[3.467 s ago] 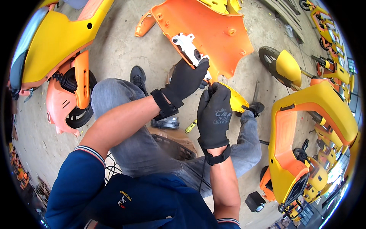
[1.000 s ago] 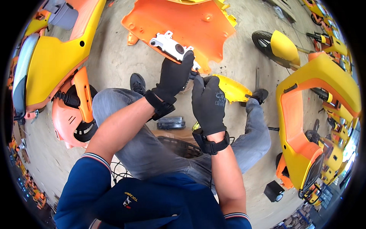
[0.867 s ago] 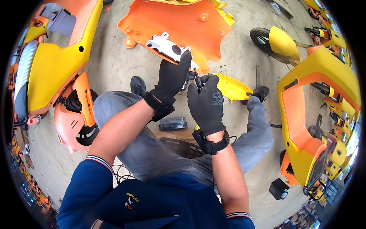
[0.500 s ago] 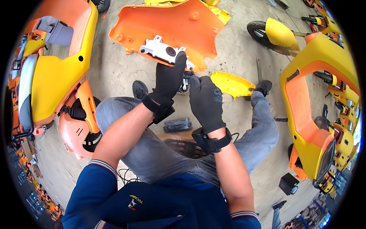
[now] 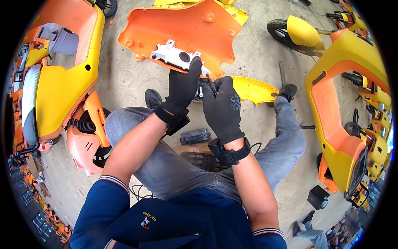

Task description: The person sits on the floor and uses a screwdriver to attach a white plastic bracket to an orange scooter body panel. They insert and tighten multiple screws into the bracket, then inspect the assembly and handle a black plastic component.

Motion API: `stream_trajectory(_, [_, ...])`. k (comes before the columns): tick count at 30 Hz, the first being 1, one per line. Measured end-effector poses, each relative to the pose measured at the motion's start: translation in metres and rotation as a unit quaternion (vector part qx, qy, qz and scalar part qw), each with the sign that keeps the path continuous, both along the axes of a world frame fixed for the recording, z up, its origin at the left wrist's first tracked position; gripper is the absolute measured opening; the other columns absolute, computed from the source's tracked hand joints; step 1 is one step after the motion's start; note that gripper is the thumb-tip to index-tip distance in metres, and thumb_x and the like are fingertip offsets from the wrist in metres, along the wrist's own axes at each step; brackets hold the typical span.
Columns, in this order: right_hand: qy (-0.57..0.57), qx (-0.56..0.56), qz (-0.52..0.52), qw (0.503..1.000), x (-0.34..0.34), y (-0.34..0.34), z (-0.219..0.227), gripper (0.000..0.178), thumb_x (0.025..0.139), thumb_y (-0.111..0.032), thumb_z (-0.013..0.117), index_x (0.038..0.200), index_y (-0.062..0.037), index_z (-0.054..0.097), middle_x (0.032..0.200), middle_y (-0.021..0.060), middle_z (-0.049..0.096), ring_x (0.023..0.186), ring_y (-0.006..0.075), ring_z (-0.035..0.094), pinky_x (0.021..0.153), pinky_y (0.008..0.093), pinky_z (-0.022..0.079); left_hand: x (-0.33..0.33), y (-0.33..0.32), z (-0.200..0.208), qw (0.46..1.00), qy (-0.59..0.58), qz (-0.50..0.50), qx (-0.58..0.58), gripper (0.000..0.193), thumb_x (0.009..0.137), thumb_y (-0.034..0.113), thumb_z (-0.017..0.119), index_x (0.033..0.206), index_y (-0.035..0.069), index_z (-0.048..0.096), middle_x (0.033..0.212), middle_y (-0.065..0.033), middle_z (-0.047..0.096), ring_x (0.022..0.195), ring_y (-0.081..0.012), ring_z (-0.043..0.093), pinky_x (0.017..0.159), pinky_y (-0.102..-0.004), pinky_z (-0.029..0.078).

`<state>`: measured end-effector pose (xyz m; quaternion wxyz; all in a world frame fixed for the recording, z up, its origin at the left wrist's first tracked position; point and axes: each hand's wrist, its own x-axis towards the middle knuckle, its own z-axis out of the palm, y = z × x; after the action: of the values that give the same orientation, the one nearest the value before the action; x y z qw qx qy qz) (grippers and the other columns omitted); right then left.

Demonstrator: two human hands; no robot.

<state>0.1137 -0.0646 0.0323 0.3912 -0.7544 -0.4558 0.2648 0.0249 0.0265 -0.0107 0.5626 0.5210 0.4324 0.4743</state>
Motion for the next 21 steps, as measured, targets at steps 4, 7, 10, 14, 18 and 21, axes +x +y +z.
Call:
stream_trajectory(4, [-0.019, 0.005, 0.002, 1.0, 0.0013, 0.0, -0.0001, 0.022, 0.092, -0.016, 0.065, 0.092, -0.0003, 0.05, 0.074, 0.0161, 0.061, 0.068, 0.0336, 0.062, 0.064, 0.0425, 0.049, 0.0007, -0.0006, 0.0015, 1.0, 0.0, -0.002, -0.005, 0.024, 0.098, 0.021, 0.06, 0.094, -0.002, 0.062, 0.076, -0.0072, 0.065, 0.068, -0.0175, 0.064, 0.062, -0.0346, 0.049])
stream_trajectory(7, [-0.025, 0.002, 0.005, 1.0, 0.0007, 0.0001, 0.0011, 0.021, 0.092, -0.016, 0.065, 0.092, -0.0002, 0.051, 0.073, 0.0154, 0.061, 0.067, 0.0337, 0.062, 0.063, 0.0427, 0.048, 0.0001, -0.0005, 0.0015, 1.0, 0.001, 0.001, -0.003, 0.024, 0.098, 0.021, 0.06, 0.094, -0.002, 0.062, 0.075, -0.0072, 0.065, 0.068, -0.0171, 0.064, 0.062, -0.0346, 0.049])
stream_trajectory(10, [-0.035, -0.002, 0.008, 0.999, 0.0016, -0.0005, 0.0015, 0.021, 0.092, -0.017, 0.065, 0.091, -0.0004, 0.051, 0.073, 0.0151, 0.061, 0.067, 0.0341, 0.062, 0.062, 0.0429, 0.048, 0.0004, -0.0006, 0.0018, 1.0, 0.001, -0.003, -0.003, 0.024, 0.098, 0.021, 0.06, 0.094, -0.002, 0.062, 0.076, -0.0074, 0.065, 0.068, -0.017, 0.064, 0.062, -0.0346, 0.049])
stream_trajectory(14, [-0.04, -0.005, 0.009, 0.999, 0.0014, -0.0002, 0.0028, 0.022, 0.092, -0.018, 0.064, 0.091, -0.0004, 0.051, 0.072, 0.0153, 0.061, 0.067, 0.0347, 0.062, 0.062, 0.0432, 0.048, 0.0002, -0.0003, -0.0003, 1.0, -0.001, -0.003, 0.004, 0.024, 0.098, 0.022, 0.06, 0.095, -0.002, 0.062, 0.076, -0.0079, 0.065, 0.068, -0.0176, 0.064, 0.062, -0.0347, 0.049])
stream_trajectory(18, [-0.052, -0.013, 0.013, 0.998, 0.0025, -0.0006, 0.0024, 0.023, 0.093, -0.019, 0.064, 0.091, -0.0003, 0.051, 0.072, 0.0155, 0.061, 0.067, 0.0349, 0.062, 0.062, 0.0433, 0.048, -0.0002, 0.0003, -0.0018, 1.0, 0.009, -0.005, 0.014, 0.024, 0.098, 0.022, 0.06, 0.097, -0.002, 0.062, 0.076, -0.0082, 0.065, 0.069, -0.018, 0.064, 0.062, -0.0348, 0.049])
stream_trajectory(21, [-0.05, -0.009, 0.014, 0.999, 0.002, -0.0005, 0.0046, 0.024, 0.093, -0.02, 0.064, 0.092, -0.0002, 0.052, 0.072, 0.0157, 0.062, 0.067, 0.035, 0.063, 0.061, 0.0434, 0.048, -0.0008, 0.0001, 0.0, 1.0, 0.017, -0.009, 0.006, 0.024, 0.098, 0.022, 0.06, 0.097, -0.002, 0.062, 0.077, -0.0083, 0.065, 0.068, -0.0183, 0.064, 0.062, -0.0349, 0.049])
